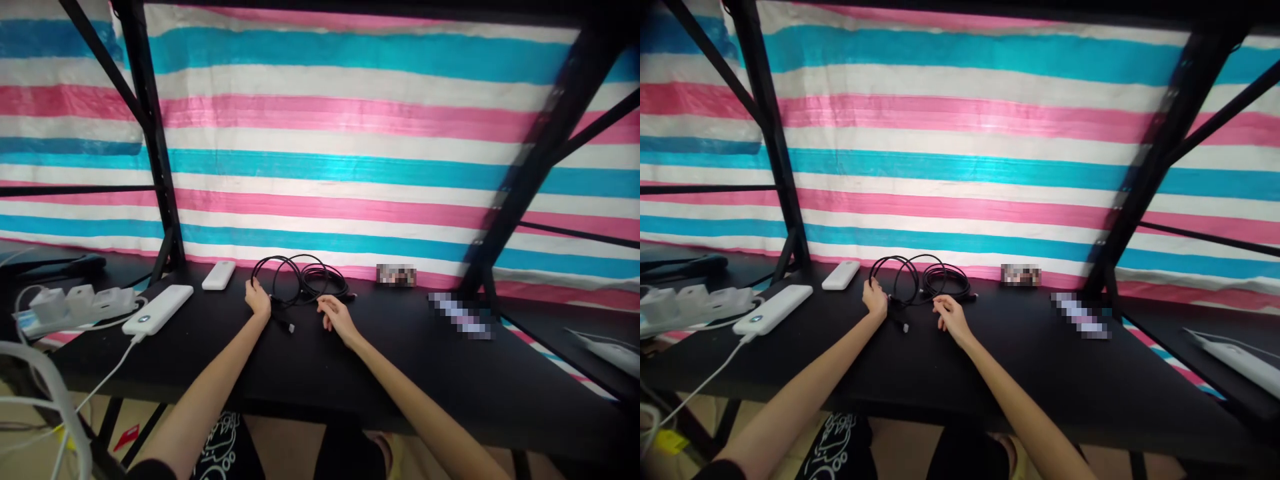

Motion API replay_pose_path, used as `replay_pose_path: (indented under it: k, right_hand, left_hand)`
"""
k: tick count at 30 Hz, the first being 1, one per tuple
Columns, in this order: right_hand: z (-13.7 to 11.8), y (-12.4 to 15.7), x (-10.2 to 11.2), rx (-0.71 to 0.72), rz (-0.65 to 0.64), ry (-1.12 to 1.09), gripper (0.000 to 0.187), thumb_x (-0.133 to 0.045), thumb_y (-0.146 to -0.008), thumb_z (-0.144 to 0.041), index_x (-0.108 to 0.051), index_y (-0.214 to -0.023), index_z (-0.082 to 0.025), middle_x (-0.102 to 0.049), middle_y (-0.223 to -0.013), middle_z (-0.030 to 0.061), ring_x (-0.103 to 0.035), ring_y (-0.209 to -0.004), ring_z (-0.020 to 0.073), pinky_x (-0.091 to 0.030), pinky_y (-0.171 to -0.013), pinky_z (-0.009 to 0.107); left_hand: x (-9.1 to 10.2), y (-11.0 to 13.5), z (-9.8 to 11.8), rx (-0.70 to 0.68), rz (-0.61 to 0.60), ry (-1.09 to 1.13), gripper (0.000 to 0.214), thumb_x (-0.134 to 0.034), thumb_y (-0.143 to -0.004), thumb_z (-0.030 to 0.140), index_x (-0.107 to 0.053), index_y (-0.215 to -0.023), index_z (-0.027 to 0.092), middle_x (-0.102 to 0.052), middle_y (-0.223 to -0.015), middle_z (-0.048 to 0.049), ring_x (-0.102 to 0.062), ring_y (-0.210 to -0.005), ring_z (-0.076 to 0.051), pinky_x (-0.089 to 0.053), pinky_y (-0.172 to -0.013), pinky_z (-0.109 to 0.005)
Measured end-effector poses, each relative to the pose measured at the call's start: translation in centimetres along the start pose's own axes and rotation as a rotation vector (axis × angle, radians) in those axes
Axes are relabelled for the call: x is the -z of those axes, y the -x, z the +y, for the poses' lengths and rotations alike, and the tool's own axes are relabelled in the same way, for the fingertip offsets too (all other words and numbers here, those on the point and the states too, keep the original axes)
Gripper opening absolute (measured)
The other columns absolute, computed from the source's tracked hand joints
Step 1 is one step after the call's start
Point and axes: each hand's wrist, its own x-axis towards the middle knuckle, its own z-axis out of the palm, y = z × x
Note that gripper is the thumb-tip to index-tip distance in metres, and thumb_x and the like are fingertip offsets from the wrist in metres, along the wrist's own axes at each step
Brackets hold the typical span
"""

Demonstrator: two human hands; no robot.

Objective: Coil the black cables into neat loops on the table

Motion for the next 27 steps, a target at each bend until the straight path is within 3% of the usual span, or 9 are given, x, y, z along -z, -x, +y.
replay_pose_path:
  k: [5,11,14,18,22,25,27]
  right_hand:
    - [-1.0,0.6,-0.4,-0.208,-0.029,-0.006,0.029,-0.062,-0.071,-0.030,-0.062,-0.099,-0.021,-0.066,-0.089,0.0018,-0.054,-0.041,0.0035,-0.036,-0.036,0.014]
    - [-2.5,0.2,-1.1,-0.384,-0.049,0.063,0.030,-0.061,-0.074,-0.029,-0.060,-0.102,-0.017,-0.064,-0.104,0.0109,-0.060,-0.046,0.0068,-0.040,-0.038,0.015]
    - [-3.8,0.3,-1.1,-0.431,-0.066,0.061,0.033,-0.052,-0.081,-0.034,-0.056,-0.109,-0.017,-0.060,-0.114,0.0138,-0.062,-0.050,0.0076,-0.043,-0.040,0.016]
    - [-5.8,1.2,-1.1,-0.453,-0.080,0.029,0.040,-0.036,-0.089,-0.039,-0.044,-0.123,-0.019,-0.051,-0.126,0.0162,-0.064,-0.061,0.0080,-0.046,-0.045,0.017]
    - [-7.3,3.4,-1.5,-0.557,-0.194,-0.052,0.059,-0.039,-0.086,-0.053,-0.032,-0.131,-0.016,-0.051,-0.123,0.0222,-0.068,-0.075,0.0191,-0.053,-0.053,0.029]
    - [-7.6,5.7,-2.2,-0.698,-0.249,-0.167,0.061,-0.044,-0.085,-0.049,-0.027,-0.133,-0.015,-0.056,-0.115,0.0212,-0.068,-0.078,0.0217,-0.053,-0.055,0.030]
    - [-7.2,7.1,-2.6,-0.720,-0.280,-0.305,0.053,-0.047,-0.085,-0.043,-0.033,-0.129,-0.016,-0.061,-0.105,0.0174,-0.068,-0.082,0.0214,-0.053,-0.062,0.030]
  left_hand:
    - [2.1,2.0,1.5,-0.077,-0.018,-0.065,0.017,-0.039,-0.087,0.026,-0.048,-0.073,0.021,-0.050,-0.060,0.0006,-0.052,-0.059,-0.015,-0.036,-0.060,-0.024]
    - [4.9,4.6,4.3,-0.159,-0.060,-0.036,0.013,-0.044,-0.085,0.022,-0.052,-0.075,0.022,-0.051,-0.061,-0.0002,-0.050,-0.058,-0.016,-0.033,-0.059,-0.023]
    - [6.5,4.9,6.6,-0.219,-0.112,0.010,0.013,-0.047,-0.084,0.020,-0.055,-0.074,0.021,-0.048,-0.057,0.0017,-0.046,-0.053,-0.014,-0.032,-0.058,-0.023]
    - [8.4,4.7,11.3,-0.311,-0.202,0.097,0.010,-0.051,-0.080,0.017,-0.057,-0.073,0.020,-0.046,-0.054,0.0035,-0.042,-0.051,-0.011,-0.030,-0.054,-0.021]
    - [10.3,5.6,15.7,-0.328,-0.254,0.190,0.013,-0.050,-0.081,0.022,-0.057,-0.072,0.018,-0.042,-0.051,0.0045,-0.037,-0.045,-0.009,-0.028,-0.047,-0.020]
    - [12.3,7.8,17.4,-0.282,-0.316,0.258,0.015,-0.050,-0.081,0.026,-0.057,-0.071,0.016,-0.038,-0.048,0.0059,-0.034,-0.039,-0.007,-0.025,-0.041,-0.020]
    - [13.8,9.9,17.7,-0.177,-0.492,0.377,0.015,-0.051,-0.081,0.029,-0.055,-0.074,0.016,-0.035,-0.046,0.0076,-0.031,-0.036,-0.006,-0.022,-0.038,-0.018]
